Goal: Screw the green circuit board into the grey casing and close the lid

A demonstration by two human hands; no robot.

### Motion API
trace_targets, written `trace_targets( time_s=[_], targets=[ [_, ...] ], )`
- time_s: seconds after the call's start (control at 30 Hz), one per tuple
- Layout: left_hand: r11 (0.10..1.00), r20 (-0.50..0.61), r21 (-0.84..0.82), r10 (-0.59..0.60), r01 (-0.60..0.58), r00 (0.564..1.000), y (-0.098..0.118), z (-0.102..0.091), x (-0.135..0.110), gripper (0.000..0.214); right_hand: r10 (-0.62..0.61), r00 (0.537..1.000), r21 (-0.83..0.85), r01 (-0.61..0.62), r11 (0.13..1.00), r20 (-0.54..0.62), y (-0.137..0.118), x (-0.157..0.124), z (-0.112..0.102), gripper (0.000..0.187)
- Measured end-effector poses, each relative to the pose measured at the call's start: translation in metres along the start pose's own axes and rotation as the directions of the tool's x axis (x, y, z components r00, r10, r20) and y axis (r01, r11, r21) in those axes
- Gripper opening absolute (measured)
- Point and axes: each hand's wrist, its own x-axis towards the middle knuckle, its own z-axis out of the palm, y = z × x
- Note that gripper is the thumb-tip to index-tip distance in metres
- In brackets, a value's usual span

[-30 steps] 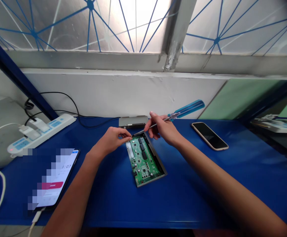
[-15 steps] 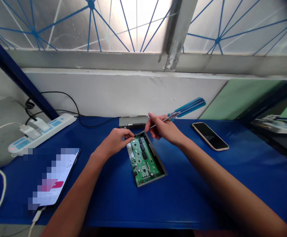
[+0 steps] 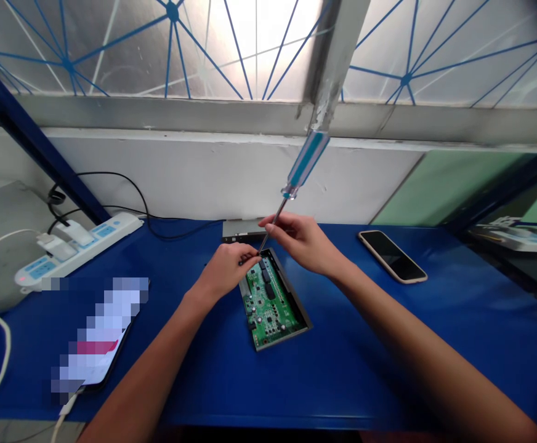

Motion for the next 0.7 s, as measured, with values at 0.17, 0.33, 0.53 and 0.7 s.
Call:
trace_targets(
  time_s=[0.17, 0.33, 0.53, 0.7],
  targets=[
    [1.000, -0.004, -0.004, -0.022, 0.022, 1.000, 0.004, 0.011, 0.001, 0.009, -0.001, 0.998, -0.051, 0.004, 0.999, 0.056, 0.001, -0.001, 0.004, 0.026],
    [0.998, -0.055, 0.066, 0.018, -0.014, 0.998, -0.002, 0.007, 0.001, 0.019, -0.005, 1.000, -0.190, 0.001, 0.982, -0.022, 0.013, 0.000, 0.005, 0.026],
    [0.997, 0.054, 0.078, 0.007, -0.012, 0.999, -0.010, -0.003, 0.000, 0.018, 0.030, 0.999, -0.207, -0.034, 0.978, -0.026, 0.034, 0.003, 0.005, 0.028],
    [0.998, 0.061, 0.070, 0.000, -0.004, 0.998, -0.012, -0.002, -0.001, 0.018, 0.036, 0.999, -0.196, -0.040, 0.980, -0.026, 0.040, 0.003, 0.008, 0.028]
  ],
)
